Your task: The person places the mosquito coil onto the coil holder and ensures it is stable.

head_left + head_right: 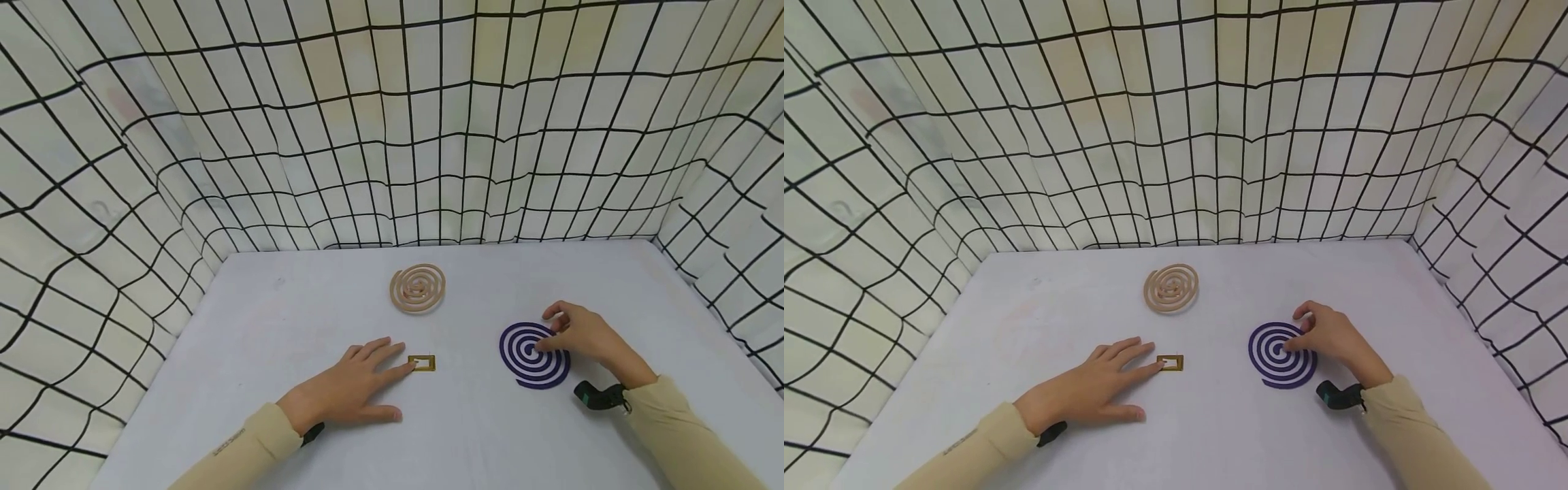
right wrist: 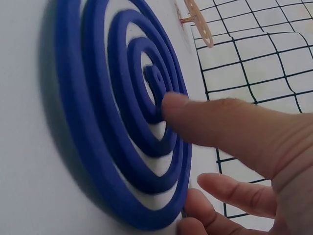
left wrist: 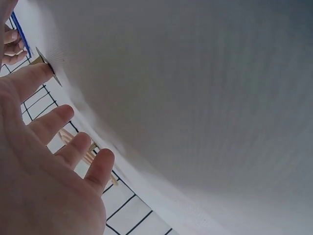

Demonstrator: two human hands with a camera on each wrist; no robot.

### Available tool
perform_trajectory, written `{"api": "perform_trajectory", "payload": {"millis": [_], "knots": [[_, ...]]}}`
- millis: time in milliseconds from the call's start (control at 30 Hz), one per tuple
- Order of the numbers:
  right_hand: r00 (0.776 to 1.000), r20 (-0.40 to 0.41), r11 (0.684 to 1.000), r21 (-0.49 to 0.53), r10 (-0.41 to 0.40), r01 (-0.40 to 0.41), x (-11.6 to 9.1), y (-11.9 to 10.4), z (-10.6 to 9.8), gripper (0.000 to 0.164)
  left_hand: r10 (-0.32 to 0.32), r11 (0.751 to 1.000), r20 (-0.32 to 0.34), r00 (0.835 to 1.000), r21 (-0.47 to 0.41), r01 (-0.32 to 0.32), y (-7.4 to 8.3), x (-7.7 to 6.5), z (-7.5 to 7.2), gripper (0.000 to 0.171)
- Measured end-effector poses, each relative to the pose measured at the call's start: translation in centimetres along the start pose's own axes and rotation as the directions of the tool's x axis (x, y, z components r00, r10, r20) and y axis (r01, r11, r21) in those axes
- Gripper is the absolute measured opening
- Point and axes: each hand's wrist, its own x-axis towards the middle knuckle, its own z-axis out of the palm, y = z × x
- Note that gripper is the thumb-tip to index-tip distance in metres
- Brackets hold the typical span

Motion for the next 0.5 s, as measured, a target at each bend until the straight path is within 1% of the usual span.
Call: {"api": "perform_trajectory", "payload": {"millis": [200, 267, 367, 500], "knots": [[1.0, -0.003, 1.0, -0.009, -0.001, 0.001, -0.13, -0.04, 0.22, 0.056, -0.023, 1.0, -0.002, 1.0, -0.011, 0.023, 0.07, 0.31, 0.14, 0.074], [1.0, -0.01, 1.0, -0.021, -0.006, 0.006, -0.18, -0.03, 0.34, 0.055, -0.036, 0.999, 0.01, 0.999, -0.017, 0.036, 0.04, 0.3, 0.17, 0.074], [1.0, -0.017, 0.999, -0.04, -0.006, 0.005, -0.22, -0.09, 0.49, 0.059, -0.047, 0.999, 0.021, 0.999, -0.023, 0.047, -0.06, 0.27, 0.21, 0.074], [1.0, -0.018, 0.999, -0.047, -0.007, 0.006, -0.17, -0.23, 0.53, 0.066, -0.049, 0.999, 0.02, 0.999, -0.024, 0.049, -0.18, 0.25, 0.18, 0.074]]}}
